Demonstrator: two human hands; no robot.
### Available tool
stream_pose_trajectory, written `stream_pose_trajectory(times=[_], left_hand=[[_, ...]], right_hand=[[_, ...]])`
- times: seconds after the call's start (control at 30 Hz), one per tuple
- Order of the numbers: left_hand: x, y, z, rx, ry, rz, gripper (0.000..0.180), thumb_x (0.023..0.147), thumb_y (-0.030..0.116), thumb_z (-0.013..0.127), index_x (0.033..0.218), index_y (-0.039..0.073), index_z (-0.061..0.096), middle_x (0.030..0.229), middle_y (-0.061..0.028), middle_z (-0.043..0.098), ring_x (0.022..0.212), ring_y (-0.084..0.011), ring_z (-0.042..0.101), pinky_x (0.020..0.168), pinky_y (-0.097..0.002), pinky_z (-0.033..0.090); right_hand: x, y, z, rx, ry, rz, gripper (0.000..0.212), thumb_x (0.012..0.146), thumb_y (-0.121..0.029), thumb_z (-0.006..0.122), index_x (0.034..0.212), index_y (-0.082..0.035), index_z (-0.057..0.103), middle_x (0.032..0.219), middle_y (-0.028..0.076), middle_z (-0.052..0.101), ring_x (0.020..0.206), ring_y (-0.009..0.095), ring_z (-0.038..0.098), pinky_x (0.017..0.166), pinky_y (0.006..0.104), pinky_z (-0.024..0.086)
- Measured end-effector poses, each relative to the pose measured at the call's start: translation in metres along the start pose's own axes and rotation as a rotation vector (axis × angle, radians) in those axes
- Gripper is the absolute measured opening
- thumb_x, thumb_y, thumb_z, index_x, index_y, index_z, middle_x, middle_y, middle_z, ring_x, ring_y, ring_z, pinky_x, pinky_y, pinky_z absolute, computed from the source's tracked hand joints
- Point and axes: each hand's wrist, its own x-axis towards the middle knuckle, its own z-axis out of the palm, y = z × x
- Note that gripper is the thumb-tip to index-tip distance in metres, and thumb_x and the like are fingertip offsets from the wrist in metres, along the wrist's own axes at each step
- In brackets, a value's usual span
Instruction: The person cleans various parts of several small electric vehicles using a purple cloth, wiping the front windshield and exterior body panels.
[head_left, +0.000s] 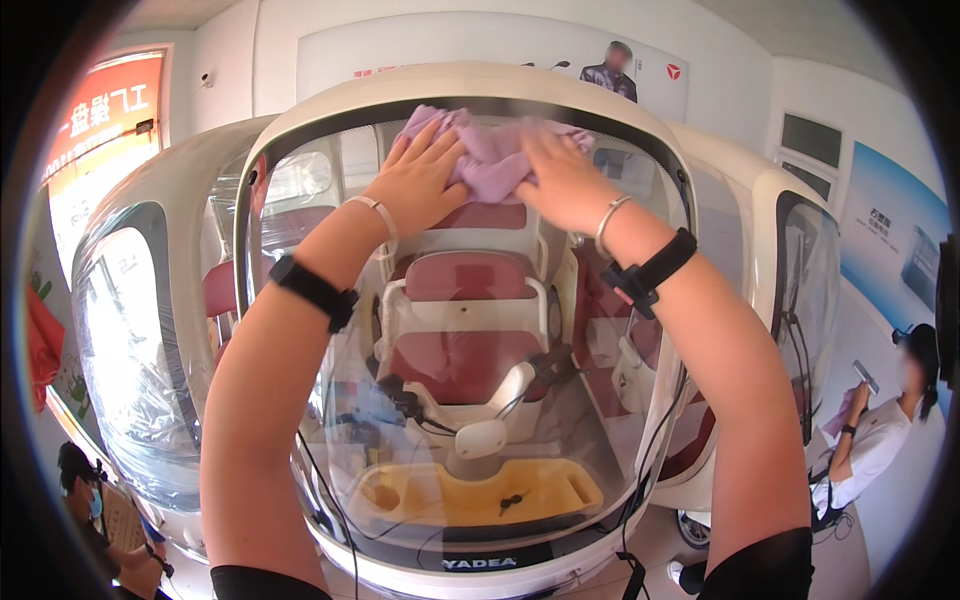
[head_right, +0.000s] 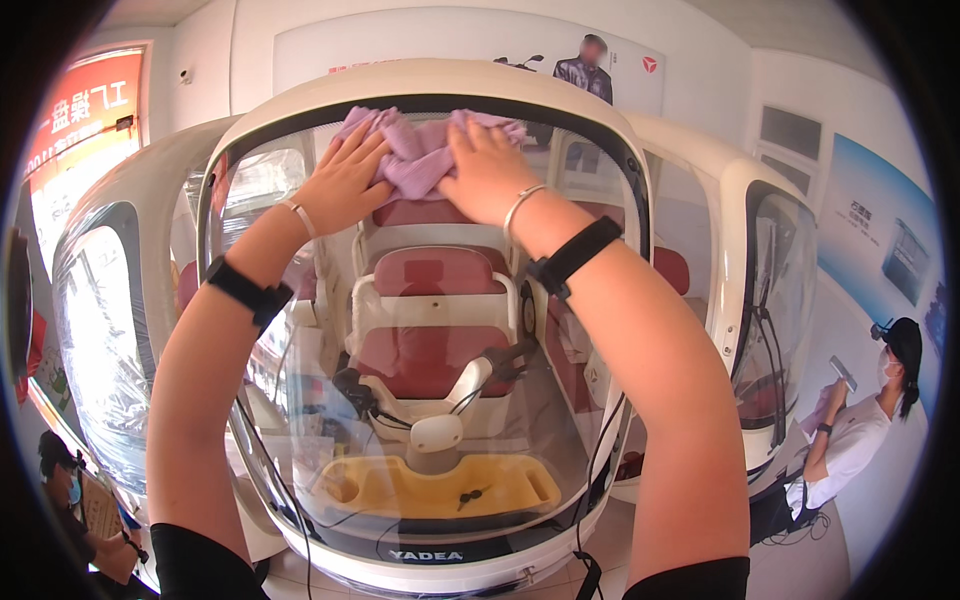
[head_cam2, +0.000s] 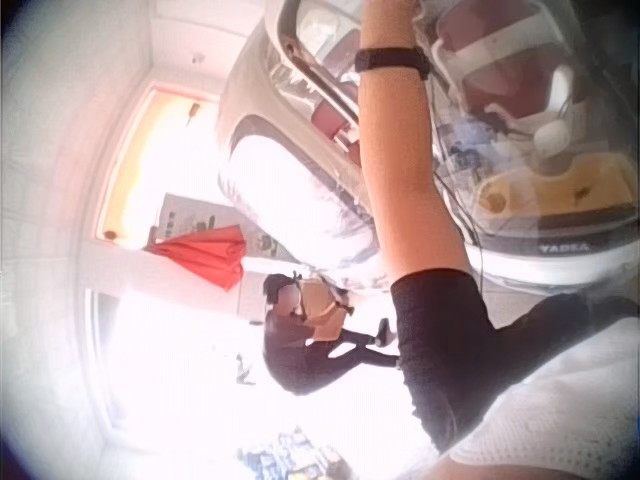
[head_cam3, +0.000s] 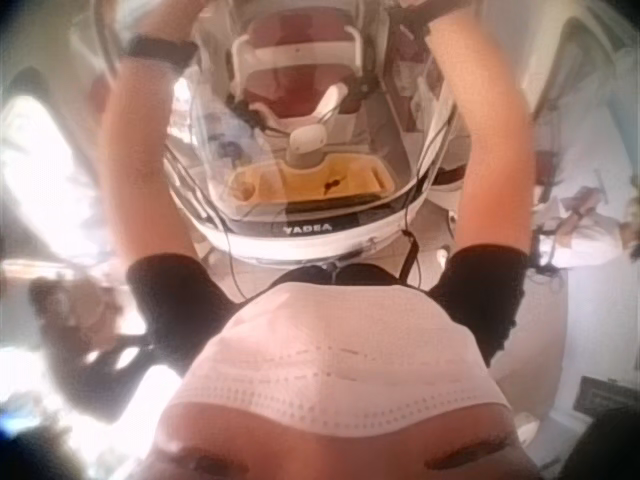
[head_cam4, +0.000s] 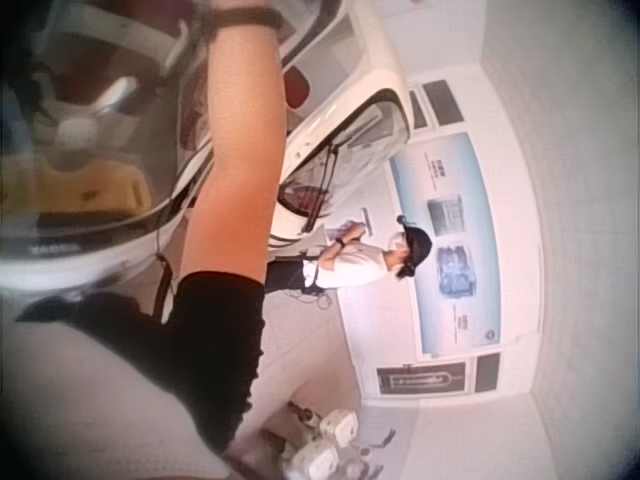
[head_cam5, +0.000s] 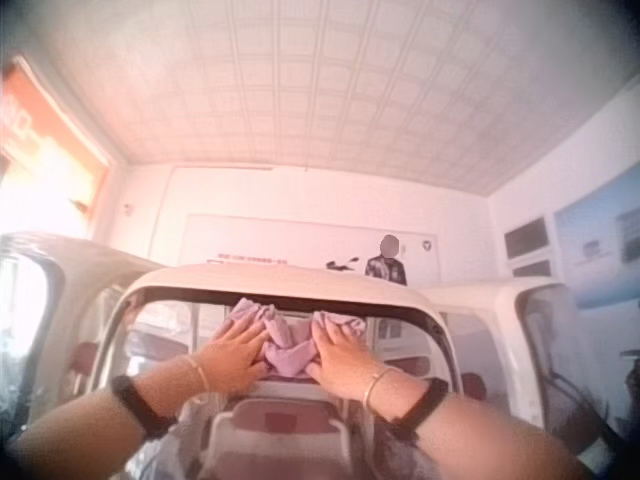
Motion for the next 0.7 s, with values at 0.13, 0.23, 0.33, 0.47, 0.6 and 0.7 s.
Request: stream_pose_trajectory(times=[0.13, 0.23, 0.33, 0.47, 0.6, 0.7], left_hand=[[0.045, 0.01, 0.005, 0.071, -0.116, -0.056, 0.064, 0.092, 0.044, 0.04, 0.146, 0.013, 0.027, 0.153, -0.0086, 0.023, 0.144, -0.0294, 0.013, 0.115, -0.0459, 0.014], [0.056, -0.002, -0.001, 0.045, -0.082, -0.125, 0.064, 0.093, 0.046, 0.037, 0.147, 0.014, 0.026, 0.154, -0.0085, 0.022, 0.143, -0.0294, 0.014, 0.114, -0.0463, 0.014], [0.056, -0.032, -0.006, 0.07, -0.121, -0.182, 0.066, 0.093, 0.052, 0.038, 0.147, 0.016, 0.026, 0.155, -0.0077, 0.019, 0.144, -0.0293, 0.013, 0.114, -0.0457, 0.014], [0.022, -0.074, -0.004, 0.069, -0.072, -0.219, 0.068, 0.091, 0.056, 0.039, 0.146, 0.018, 0.029, 0.154, -0.0082, 0.021, 0.143, -0.0303, 0.016, 0.114, -0.044, 0.015], [-0.028, -0.114, 0.002, 0.138, -0.041, -0.189, 0.07, 0.091, 0.055, 0.041, 0.146, 0.015, 0.028, 0.153, -0.0094, 0.022, 0.143, -0.0308, 0.016, 0.113, -0.0443, 0.015], [-0.071, -0.101, -0.001, 0.075, 0.009, -0.177, 0.069, 0.091, 0.05, 0.044, 0.147, 0.012, 0.026, 0.153, -0.0114, 0.022, 0.143, -0.0303, 0.014, 0.113, -0.0472, 0.014]], right_hand=[[0.015, 0.044, -0.002, -0.02, -0.037, 0.163, 0.076, 0.087, -0.046, 0.046, 0.144, 0.0, 0.024, 0.149, 0.025, 0.023, 0.137, 0.042, 0.024, 0.113, 0.0434, 0.021], [0.038, 0.047, -0.003, -0.021, -0.075, 0.256, 0.078, 0.089, -0.05, 0.04, 0.146, -0.002, 0.019, 0.151, 0.024, 0.018, 0.14, 0.041, 0.017, 0.114, 0.0423, 0.018], [0.054, 0.036, -0.002, 0.075, -0.02, 0.309, 0.072, 0.09, -0.052, 0.041, 0.149, -0.016, 0.02, 0.153, 0.02, 0.016, 0.14, 0.04, 0.018, 0.114, 0.044, 0.017], [0.08, 0.003, -0.001, -0.048, -0.077, 0.215, 0.067, 0.089, -0.054, 0.041, 0.148, -0.023, 0.026, 0.154, 0.015, 0.017, 0.14, 0.039, 0.019, 0.113, 0.0483, 0.019], [0.09, -0.049, -0.001, -0.02, -0.074, 0.044, 0.065, 0.09, -0.046, 0.047, 0.145, -0.016, 0.031, 0.149, 0.026, 0.023, 0.136, 0.043, 0.026, 0.112, 0.0458, 0.022], [0.073, -0.064, 0.01, -0.098, -0.017, -0.149, 0.061, 0.09, -0.04, 0.051, 0.142, -0.013, 0.034, 0.147, 0.025, 0.027, 0.132, 0.044, 0.031, 0.11, 0.0462, 0.025]])
